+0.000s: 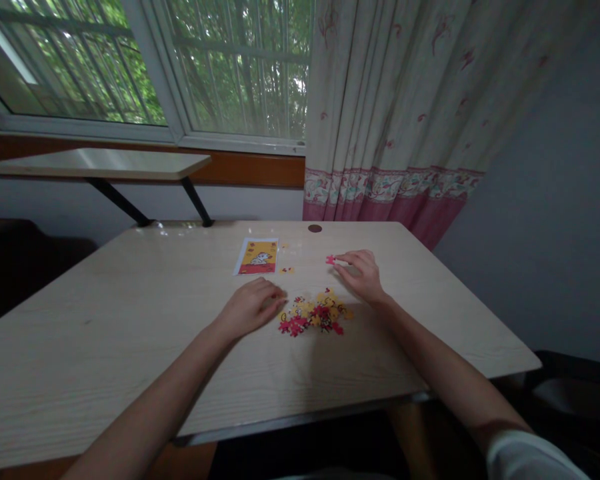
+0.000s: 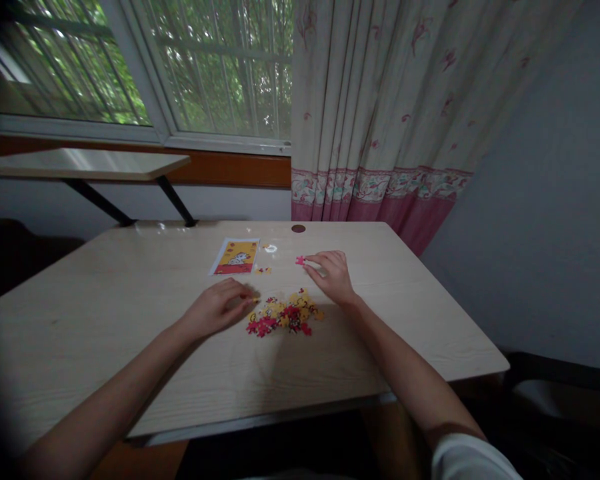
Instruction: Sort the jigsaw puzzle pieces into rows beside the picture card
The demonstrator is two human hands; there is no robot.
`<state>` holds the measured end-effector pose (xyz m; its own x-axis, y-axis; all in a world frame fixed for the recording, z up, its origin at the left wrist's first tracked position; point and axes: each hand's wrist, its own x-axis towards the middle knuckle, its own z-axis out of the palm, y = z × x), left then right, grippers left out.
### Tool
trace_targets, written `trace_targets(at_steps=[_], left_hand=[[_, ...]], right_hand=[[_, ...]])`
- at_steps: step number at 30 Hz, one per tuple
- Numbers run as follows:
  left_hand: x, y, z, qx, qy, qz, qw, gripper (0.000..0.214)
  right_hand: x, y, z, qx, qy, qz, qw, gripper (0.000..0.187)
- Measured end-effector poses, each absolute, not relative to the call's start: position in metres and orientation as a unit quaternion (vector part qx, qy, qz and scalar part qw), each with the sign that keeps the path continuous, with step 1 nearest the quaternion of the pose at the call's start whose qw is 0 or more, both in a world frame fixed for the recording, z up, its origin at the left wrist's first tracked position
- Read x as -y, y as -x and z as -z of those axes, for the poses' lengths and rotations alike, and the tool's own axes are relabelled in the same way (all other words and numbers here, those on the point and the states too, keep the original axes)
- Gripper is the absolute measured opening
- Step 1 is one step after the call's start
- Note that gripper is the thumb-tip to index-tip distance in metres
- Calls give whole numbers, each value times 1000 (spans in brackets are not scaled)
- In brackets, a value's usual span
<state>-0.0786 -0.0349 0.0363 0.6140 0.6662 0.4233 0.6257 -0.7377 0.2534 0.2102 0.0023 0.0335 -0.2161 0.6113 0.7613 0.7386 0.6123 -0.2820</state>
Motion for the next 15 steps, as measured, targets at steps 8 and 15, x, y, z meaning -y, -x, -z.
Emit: trace_targets(at_steps=[8,15], left_hand=[[35,78,-36,-363,-905,-217,43,20],[34,78,-36,-362,-908,-207,43,21]], right_hand=[[0,-203,-33,803,382,95,448,18],[0,-202,-34,801,343,121,476,14]])
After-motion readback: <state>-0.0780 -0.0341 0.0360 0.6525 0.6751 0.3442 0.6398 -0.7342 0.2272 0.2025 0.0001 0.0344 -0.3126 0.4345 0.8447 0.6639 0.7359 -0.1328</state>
